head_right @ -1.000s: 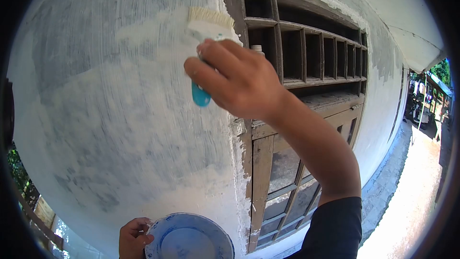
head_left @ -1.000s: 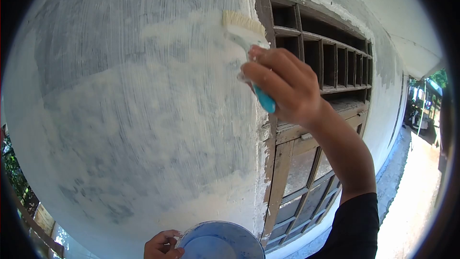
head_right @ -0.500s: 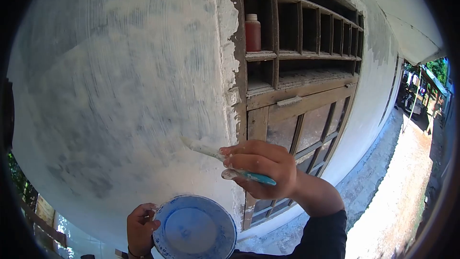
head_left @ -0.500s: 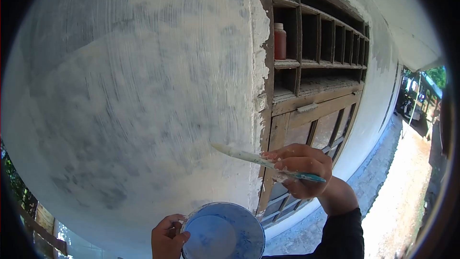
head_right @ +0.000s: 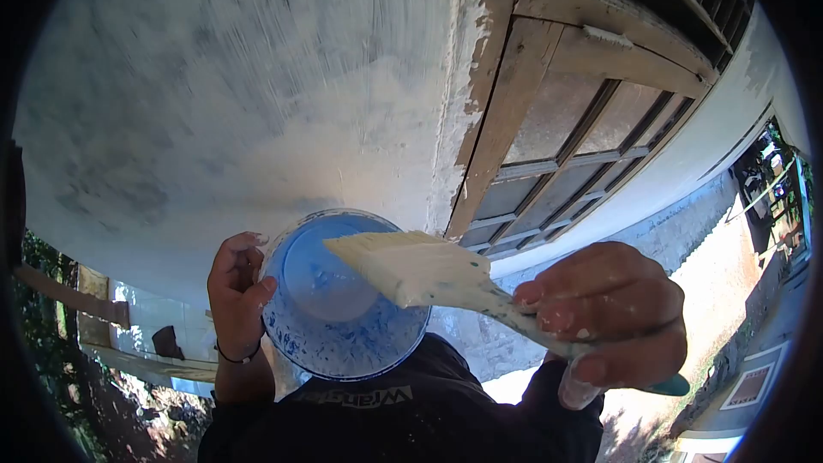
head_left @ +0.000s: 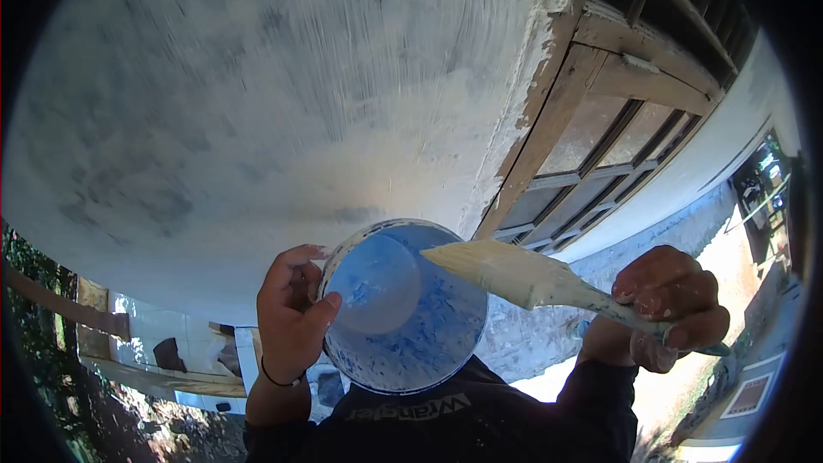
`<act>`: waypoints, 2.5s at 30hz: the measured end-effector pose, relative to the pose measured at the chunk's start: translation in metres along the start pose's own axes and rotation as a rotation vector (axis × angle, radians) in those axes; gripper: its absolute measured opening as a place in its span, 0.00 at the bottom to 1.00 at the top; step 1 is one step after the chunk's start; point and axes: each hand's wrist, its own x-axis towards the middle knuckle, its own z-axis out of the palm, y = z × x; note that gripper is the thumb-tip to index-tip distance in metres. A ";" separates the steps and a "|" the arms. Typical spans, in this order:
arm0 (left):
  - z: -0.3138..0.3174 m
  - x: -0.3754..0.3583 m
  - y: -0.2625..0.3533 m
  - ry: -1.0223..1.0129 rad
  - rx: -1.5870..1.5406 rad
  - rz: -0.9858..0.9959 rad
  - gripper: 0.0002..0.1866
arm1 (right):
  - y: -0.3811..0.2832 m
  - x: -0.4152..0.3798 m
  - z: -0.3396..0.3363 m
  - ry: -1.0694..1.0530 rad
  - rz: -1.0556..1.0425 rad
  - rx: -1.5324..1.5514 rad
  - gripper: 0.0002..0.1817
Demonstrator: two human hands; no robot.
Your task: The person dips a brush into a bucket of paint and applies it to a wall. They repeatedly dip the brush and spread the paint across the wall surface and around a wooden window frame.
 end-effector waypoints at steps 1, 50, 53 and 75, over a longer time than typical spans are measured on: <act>0.000 -0.001 -0.002 0.017 0.011 -0.055 0.23 | -0.003 -0.004 0.002 -0.070 0.028 0.078 0.14; -0.019 -0.044 -0.036 0.129 0.011 0.171 0.20 | 0.031 -0.062 0.093 -0.169 0.476 0.165 0.12; -0.019 -0.040 -0.032 0.111 -0.014 0.137 0.21 | 0.027 -0.062 0.094 -0.088 0.544 0.188 0.10; -0.015 -0.003 -0.037 0.113 -0.063 0.199 0.21 | 0.039 -0.048 0.094 0.044 0.523 -0.022 0.09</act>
